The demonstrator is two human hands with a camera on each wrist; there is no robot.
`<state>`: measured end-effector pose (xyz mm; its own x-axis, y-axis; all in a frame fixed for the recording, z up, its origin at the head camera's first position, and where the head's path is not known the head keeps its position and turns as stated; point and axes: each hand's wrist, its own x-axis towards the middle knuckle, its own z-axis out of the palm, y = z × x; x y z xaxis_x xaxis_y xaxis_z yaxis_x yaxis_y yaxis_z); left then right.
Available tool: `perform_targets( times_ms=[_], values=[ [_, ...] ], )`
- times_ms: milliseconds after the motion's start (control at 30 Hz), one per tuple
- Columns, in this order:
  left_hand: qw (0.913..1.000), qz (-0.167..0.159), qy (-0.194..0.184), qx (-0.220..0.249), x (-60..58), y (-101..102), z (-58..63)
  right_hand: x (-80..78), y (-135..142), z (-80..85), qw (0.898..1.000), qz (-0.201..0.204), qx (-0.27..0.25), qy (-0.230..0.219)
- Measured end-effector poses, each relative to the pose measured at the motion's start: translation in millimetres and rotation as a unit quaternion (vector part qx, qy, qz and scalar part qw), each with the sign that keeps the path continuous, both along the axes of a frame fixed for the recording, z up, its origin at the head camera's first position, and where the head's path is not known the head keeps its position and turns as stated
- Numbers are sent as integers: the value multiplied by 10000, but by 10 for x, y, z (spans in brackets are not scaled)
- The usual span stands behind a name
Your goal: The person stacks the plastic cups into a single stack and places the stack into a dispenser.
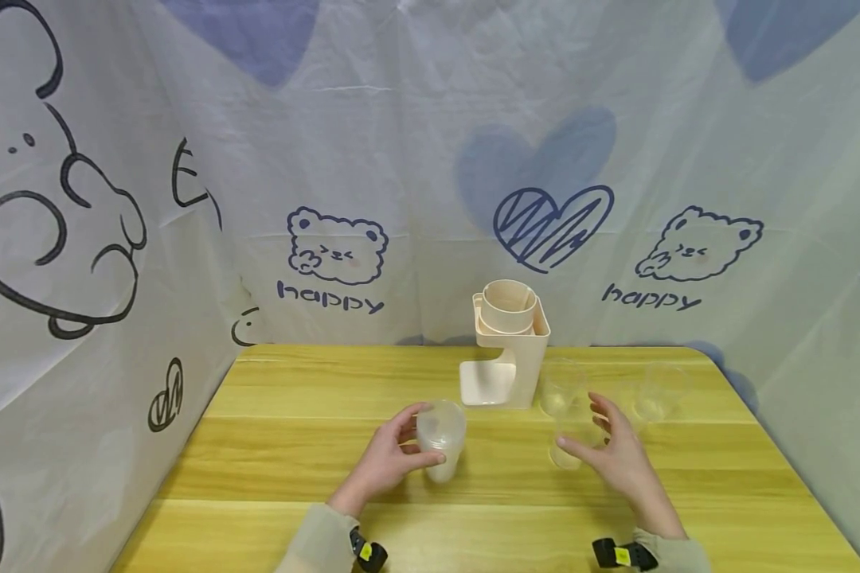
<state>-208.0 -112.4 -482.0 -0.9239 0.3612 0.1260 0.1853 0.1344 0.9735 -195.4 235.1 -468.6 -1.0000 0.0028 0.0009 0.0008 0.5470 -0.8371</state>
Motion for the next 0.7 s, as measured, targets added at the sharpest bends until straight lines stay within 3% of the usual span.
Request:
perform_targets(
  times_ms=[233, 500, 700],
  values=[
    [10000, 5, -25, 27, 3, 8, 2, -24, 26, -77, 9993, 8, -94, -367],
    [10000, 51, -27, -39, -141, -9, -274, -37, 36, -164, 9987, -108, -280, -419],
    [10000, -2, 67, -16, -165, -23, -313, -55, 42, -203, 9977, -193, -442, -467]
  ],
)
